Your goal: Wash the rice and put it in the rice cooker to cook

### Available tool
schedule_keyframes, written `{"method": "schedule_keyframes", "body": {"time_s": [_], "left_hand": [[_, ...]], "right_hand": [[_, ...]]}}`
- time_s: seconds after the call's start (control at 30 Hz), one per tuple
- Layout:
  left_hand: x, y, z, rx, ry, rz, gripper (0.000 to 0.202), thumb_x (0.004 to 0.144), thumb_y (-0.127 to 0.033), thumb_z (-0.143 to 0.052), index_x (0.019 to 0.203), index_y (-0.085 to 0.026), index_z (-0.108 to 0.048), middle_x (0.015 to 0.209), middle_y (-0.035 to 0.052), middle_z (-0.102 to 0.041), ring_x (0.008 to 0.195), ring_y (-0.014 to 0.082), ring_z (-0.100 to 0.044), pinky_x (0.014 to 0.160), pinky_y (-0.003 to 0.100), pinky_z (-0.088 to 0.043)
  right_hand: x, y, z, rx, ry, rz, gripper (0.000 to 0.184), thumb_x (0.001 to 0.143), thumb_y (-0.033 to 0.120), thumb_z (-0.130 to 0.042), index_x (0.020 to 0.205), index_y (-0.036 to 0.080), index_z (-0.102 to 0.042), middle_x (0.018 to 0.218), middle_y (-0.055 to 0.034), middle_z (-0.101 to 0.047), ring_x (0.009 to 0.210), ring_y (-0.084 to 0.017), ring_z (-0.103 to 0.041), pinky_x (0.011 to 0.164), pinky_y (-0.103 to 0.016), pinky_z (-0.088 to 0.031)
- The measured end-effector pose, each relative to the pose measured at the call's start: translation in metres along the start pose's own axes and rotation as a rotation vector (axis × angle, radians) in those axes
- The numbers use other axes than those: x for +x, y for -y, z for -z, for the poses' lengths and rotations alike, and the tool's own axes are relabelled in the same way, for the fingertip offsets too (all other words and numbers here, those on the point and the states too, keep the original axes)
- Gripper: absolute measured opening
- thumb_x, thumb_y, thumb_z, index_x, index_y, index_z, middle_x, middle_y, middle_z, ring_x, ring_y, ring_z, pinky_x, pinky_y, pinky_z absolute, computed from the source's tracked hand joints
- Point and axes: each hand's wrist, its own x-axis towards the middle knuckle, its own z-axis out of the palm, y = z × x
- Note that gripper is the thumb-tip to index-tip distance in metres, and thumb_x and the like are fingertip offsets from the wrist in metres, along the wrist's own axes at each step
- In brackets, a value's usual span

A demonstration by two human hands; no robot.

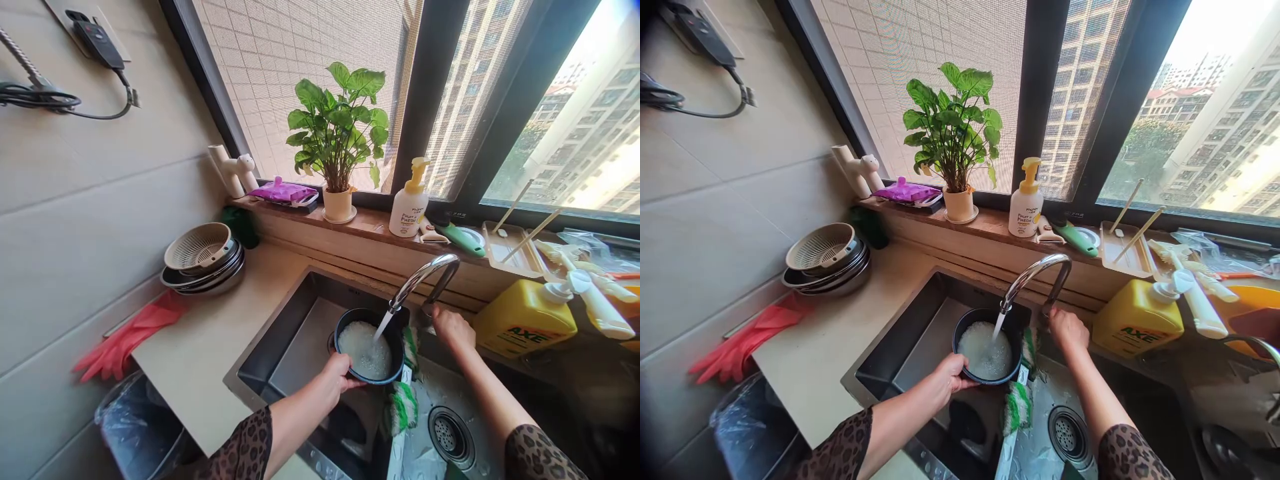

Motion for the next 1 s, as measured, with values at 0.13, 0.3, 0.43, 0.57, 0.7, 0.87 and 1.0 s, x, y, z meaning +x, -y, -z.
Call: {"method": "schedule_keyframes", "body": {"time_s": [0.13,0.3,0.43,0.57,0.7,0.87,1.0], "left_hand": [[0.001,-0.002,0.0,-0.025,-0.003,0.03,0.058,0.051,0.006,-0.048,0.105,-0.015,-0.05,0.089,0.01,-0.066,0.076,0.0264,-0.067,0.064,0.04,-0.058],[-0.004,-0.001,0.014,-0.078,0.002,0.152,0.058,0.053,0.002,-0.047,0.111,-0.007,-0.048,0.097,0.0231,-0.062,0.095,0.042,-0.063,0.047,0.033,-0.056],[-0.019,0.015,0.032,-0.13,0.029,0.209,0.057,0.054,-0.001,-0.047,0.111,0.0,-0.047,0.09,0.0262,-0.062,0.099,0.0474,-0.06,0.044,0.032,-0.056],[-0.03,0.032,0.041,-0.154,0.076,0.17,0.056,0.056,-0.003,-0.045,0.111,0.002,-0.047,0.072,0.018,-0.063,0.072,0.037,-0.068,0.05,0.041,-0.058],[-0.026,0.029,0.045,-0.157,0.073,0.09,0.057,0.057,-0.003,-0.044,0.114,-0.002,-0.046,0.063,0.01,-0.061,0.051,0.0283,-0.064,0.048,0.044,-0.057],[-0.023,0.025,0.062,-0.164,0.041,0.029,0.063,0.055,-0.002,-0.045,0.118,-0.009,-0.041,0.075,0.0123,-0.064,0.055,0.0291,-0.066,0.047,0.045,-0.057],[-0.024,0.032,0.072,-0.19,0.052,0.091,0.062,0.055,-0.002,-0.046,0.117,-0.007,-0.041,0.081,0.0158,-0.064,0.063,0.032,-0.068,0.05,0.048,-0.057]], "right_hand": [[-0.008,-0.009,-0.015,0.007,-0.047,-0.044,0.065,0.093,0.046,-0.007,0.112,0.019,-0.063,0.1,-0.0169,-0.069,0.093,-0.029,-0.066,0.074,-0.038,-0.05],[-0.006,-0.012,-0.02,0.011,-0.068,-0.059,0.064,0.093,0.047,-0.007,0.114,0.022,-0.062,0.098,-0.016,-0.07,0.092,-0.03,-0.066,0.073,-0.037,-0.05],[-0.005,-0.011,-0.02,0.011,-0.069,-0.067,0.066,0.092,0.047,-0.007,0.113,0.02,-0.063,0.097,-0.0179,-0.069,0.091,-0.031,-0.066,0.073,-0.038,-0.05],[-0.005,-0.011,-0.02,0.014,-0.065,-0.071,0.066,0.092,0.047,-0.008,0.114,0.019,-0.063,0.099,-0.0185,-0.069,0.091,-0.03,-0.066,0.073,-0.038,-0.05],[-0.005,-0.012,-0.018,0.02,-0.063,-0.064,0.066,0.092,0.049,-0.007,0.116,0.02,-0.062,0.099,-0.0184,-0.069,0.09,-0.03,-0.067,0.072,-0.038,-0.05],[-0.005,-0.011,-0.018,0.024,-0.066,-0.063,0.065,0.093,0.048,-0.009,0.117,0.019,-0.063,0.099,-0.0194,-0.069,0.09,-0.03,-0.067,0.072,-0.037,-0.05],[-0.003,-0.011,-0.019,0.045,-0.066,-0.076,0.061,0.093,0.047,-0.014,0.117,0.02,-0.063,0.099,-0.0194,-0.069,0.089,-0.029,-0.067,0.073,-0.038,-0.049]]}}
